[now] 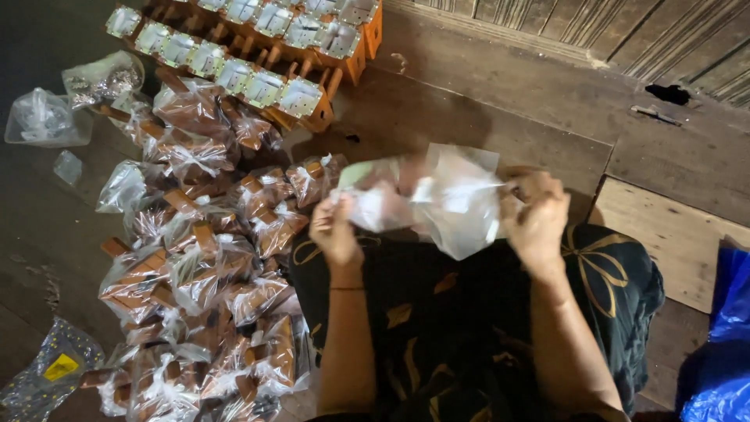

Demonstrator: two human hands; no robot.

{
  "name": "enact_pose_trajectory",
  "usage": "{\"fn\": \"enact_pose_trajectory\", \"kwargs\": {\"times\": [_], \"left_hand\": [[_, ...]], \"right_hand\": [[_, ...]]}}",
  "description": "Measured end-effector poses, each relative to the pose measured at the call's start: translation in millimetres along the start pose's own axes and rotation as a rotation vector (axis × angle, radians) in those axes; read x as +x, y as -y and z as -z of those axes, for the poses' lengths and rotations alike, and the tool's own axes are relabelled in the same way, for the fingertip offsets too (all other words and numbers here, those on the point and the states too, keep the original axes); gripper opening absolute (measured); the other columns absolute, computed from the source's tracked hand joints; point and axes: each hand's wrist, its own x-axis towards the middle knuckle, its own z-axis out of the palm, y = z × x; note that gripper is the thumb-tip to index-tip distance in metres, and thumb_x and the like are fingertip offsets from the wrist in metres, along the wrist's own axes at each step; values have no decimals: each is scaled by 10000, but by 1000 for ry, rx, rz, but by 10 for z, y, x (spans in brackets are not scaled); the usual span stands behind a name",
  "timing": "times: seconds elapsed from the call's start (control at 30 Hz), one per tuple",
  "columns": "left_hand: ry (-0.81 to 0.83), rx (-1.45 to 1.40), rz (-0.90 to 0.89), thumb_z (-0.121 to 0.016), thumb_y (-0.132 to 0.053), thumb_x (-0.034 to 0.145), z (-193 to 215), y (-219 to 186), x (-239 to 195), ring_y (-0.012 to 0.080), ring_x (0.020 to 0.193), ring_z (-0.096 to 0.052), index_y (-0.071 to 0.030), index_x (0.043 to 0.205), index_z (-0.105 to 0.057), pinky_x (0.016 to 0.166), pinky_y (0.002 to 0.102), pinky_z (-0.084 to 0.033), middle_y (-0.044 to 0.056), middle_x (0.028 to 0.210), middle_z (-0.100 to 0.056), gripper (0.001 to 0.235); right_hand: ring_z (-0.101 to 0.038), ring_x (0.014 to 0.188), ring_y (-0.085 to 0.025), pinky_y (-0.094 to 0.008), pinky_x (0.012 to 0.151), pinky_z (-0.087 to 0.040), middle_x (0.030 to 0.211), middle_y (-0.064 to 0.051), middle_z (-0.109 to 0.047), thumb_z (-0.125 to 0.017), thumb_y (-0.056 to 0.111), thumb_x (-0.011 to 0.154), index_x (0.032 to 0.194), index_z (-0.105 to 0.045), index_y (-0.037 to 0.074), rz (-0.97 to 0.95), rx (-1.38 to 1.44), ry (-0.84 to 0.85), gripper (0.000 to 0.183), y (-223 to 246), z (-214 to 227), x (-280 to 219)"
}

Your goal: Manually packaging wooden components into plastic bags with paper slips

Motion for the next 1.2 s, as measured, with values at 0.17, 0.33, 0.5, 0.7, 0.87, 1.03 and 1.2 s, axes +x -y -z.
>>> {"fn": "enact_pose_trajectory", "kwargs": {"times": [0.17, 0.33, 0.5, 0.7, 0.87, 1.03, 1.2], "left_hand": [[-95, 103, 6, -733, -206, 959, 546, 349, 509, 108, 680, -690, -73, 939, -769, 654, 231, -607, 108, 791, -750, 139], [171, -193, 239, -693, -182, 912, 492, 510, 566, 270, 886, -750, -12, 1091, -756, 879, 448, -612, 209, 1036, -761, 255], [372, -306, 301, -758, -40, 857, -128, -341, -292, 326, 886, -768, 45, 1108, -697, 823, 434, -638, 280, 1042, -748, 272], [502, -497, 350, -748, -40, 896, -217, -256, -430, 374, 888, -761, 73, 1050, -668, 857, 498, -625, 279, 961, -733, 206], [564, -482, 367, -724, -147, 944, -210, -928, -465, 367, 903, -765, 3, 1059, -715, 823, 485, -629, 258, 987, -749, 189], [521, -502, 201, -535, -261, 1069, 132, -1457, -177, 293, 892, -764, -77, 1061, -656, 829, 402, -617, 217, 1037, -748, 220], [572, -163, 15, -677, -50, 910, -56, -1334, -193, 304, 963, -742, 9, 1022, -696, 904, 431, -585, 224, 1035, -748, 128]], "right_hand": [[-668, 961, -248, -399, 838, -495, 1036, 46, -694, -787, 205, 871, 906, -709, 229, -155, -515, -35, 89, -873, -264, -303], [-504, 1223, -461, -603, 941, -470, 1491, -160, -457, -814, 188, 844, 1340, -641, 40, -407, -359, 266, 546, -274, -140, -116], [-599, 1043, -401, -465, 941, -481, 1099, -165, -661, -825, 190, 879, 1267, -669, 41, 21, 119, 37, 444, 553, -97, 149], [-368, 1384, -358, -517, 1138, -278, 1499, -130, -451, -668, 275, 909, 1522, -401, 92, 170, -196, 509, 693, 308, -850, -334], [-220, 1535, -470, -721, 1183, -173, 1686, -100, -317, -465, 378, 1028, 1585, -407, 178, 68, -283, 810, 594, -407, -1656, -867], [-230, 1540, -480, -772, 1170, -139, 1648, -141, -383, -514, 444, 1032, 1443, -562, 97, -121, -433, 790, 540, -532, -1605, -818], [-307, 1487, -357, -637, 1174, -178, 1655, -15, -372, -545, 603, 963, 1468, -551, 306, -159, -525, 682, 586, -832, -1666, -863]]}}
